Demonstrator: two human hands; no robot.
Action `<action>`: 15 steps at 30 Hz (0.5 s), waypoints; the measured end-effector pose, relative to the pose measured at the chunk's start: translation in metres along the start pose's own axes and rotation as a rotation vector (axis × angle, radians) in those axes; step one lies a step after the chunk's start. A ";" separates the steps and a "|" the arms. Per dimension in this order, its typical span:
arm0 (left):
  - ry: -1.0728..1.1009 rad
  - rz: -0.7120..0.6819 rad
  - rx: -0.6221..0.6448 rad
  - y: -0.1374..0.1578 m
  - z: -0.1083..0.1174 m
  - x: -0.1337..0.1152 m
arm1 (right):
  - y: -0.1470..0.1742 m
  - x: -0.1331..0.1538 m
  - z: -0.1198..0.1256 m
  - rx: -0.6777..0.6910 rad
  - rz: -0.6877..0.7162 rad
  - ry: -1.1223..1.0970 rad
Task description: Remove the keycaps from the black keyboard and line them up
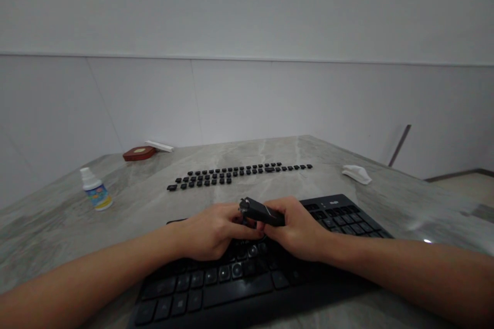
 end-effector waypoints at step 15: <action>-0.027 -0.024 0.024 -0.001 0.000 -0.004 | 0.001 0.005 -0.005 0.029 0.038 -0.040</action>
Point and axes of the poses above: each hand's wrist, its own y-axis away from the middle knuckle, its own z-axis out of the back of the hand, x = y × z, the point moved 10 cm from there along -y, towards the middle knuckle, and after that the axes turned 9 degrees about -x, right-handed, at the moved point
